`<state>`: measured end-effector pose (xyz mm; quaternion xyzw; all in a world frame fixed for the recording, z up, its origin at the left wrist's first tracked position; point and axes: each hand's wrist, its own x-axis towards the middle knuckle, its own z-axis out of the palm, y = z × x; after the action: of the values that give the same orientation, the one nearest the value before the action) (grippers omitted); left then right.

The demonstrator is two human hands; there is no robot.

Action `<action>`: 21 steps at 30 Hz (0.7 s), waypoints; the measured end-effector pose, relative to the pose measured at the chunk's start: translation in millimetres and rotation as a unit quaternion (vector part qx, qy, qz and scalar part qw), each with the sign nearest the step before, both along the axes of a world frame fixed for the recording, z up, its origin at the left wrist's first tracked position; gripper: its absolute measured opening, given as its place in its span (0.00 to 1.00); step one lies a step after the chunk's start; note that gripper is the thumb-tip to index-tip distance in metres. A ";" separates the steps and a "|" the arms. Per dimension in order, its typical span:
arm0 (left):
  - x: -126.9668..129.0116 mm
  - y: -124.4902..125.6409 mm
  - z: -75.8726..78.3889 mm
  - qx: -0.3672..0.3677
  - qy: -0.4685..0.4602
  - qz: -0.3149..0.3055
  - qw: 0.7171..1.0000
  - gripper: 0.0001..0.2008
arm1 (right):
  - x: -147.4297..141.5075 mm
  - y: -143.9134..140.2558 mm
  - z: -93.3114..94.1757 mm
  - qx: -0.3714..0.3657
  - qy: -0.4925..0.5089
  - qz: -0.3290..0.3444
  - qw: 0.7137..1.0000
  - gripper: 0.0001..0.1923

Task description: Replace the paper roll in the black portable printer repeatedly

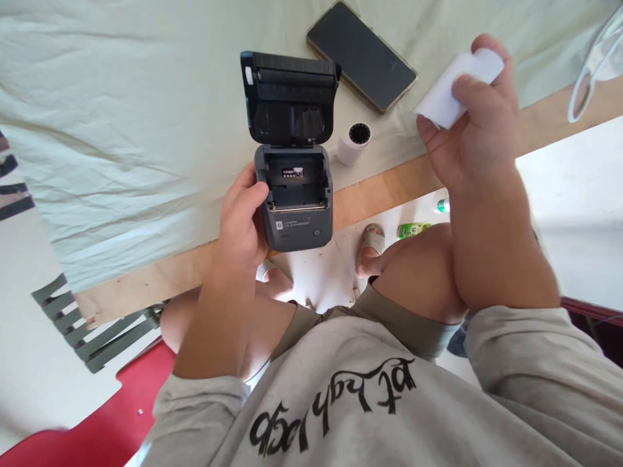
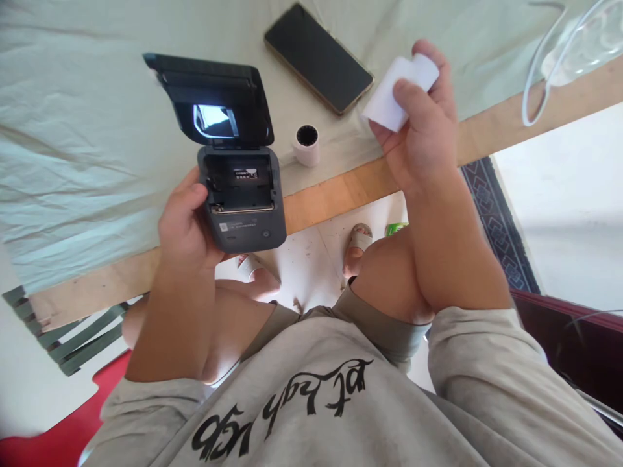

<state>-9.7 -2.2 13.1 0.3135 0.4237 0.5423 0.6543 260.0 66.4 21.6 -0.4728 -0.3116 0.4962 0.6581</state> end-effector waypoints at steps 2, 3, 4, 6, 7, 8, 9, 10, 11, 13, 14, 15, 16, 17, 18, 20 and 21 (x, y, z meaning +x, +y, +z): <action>0.0 -0.2 -0.1 -0.001 0.002 0.001 1.000 0.12 | 0.8 0.9 -2.0 -0.021 0.019 -0.016 0.999 0.17; -0.1 -0.2 -0.2 -0.002 0.003 0.000 1.000 0.12 | 1.2 1.8 -2.9 -0.032 0.028 -0.024 0.999 0.14; -0.3 -0.1 -0.5 -0.003 0.003 -0.002 1.000 0.12 | 1.6 3.1 -3.5 -0.044 0.035 -0.031 0.998 0.10; -0.8 0.1 -1.3 -0.002 0.007 -0.002 1.000 0.12 | 2.0 6.1 -4.2 -0.066 0.050 -0.040 0.996 0.01; -1.0 0.3 -1.8 0.000 0.008 0.000 1.000 0.12 | 1.9 7.8 -4.4 -0.073 0.057 -0.044 0.995 0.03; -1.2 0.4 -2.2 0.003 0.010 0.002 1.000 0.12 | 1.6 9.3 -4.5 -0.081 0.063 -0.047 0.994 0.05; -1.4 0.4 -2.5 0.006 0.011 0.004 1.000 0.12 | 1.2 10.5 -4.5 -0.086 0.068 -0.047 0.993 0.06; -1.5 0.3 -2.5 0.008 0.011 0.005 1.000 0.12 | 0.6 11.2 -4.6 -0.086 0.070 -0.048 0.993 0.05; -1.6 0.2 -2.3 0.007 0.010 0.002 1.000 0.12 | -0.3 11.4 -4.5 -0.081 0.068 -0.052 0.993 0.04; -1.5 -0.2 -1.4 0.002 0.007 -0.009 1.000 0.12 | -2.4 9.7 -3.9 -0.073 0.061 -0.058 0.994 0.02; -1.5 -0.4 -0.7 -0.001 0.007 -0.013 1.000 0.12 | -3.7 8.2 -3.3 -0.070 0.057 -0.060 0.994 0.05; -1.4 -0.6 0.0 -0.003 0.007 -0.013 1.000 0.12 | -4.8 6.8 -2.6 -0.067 0.055 -0.060 0.994 0.05; -1.3 -0.8 0.7 -0.004 0.009 -0.011 1.000 0.12 | -5.7 5.6 -1.9 -0.067 0.053 -0.060 0.995 0.05; -1.2 -0.9 1.3 -0.004 0.012 -0.008 1.000 0.13 | -6.1 5.2 -1.5 -0.066 0.052 -0.062 0.995 0.05; -1.2 -1.0 1.9 -0.005 0.016 -0.008 1.000 0.13 | -6.0 5.5 -1.5 -0.066 0.051 -0.066 0.994 0.04; -1.4 -1.0 2.8 -0.007 0.019 -0.012 1.000 0.12 | -4.0 8.8 -3.1 -0.072 0.048 -0.077 0.993 0.06; -1.5 -0.9 3.1 -0.010 0.018 -0.016 1.000 0.12 | -2.4 11.1 -4.4 -0.081 0.046 -0.078 0.993 0.07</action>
<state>-11.2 -3.1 16.1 0.3236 0.4352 0.5220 0.6584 257.5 77.5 17.1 -0.5240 -0.2020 0.4880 0.6682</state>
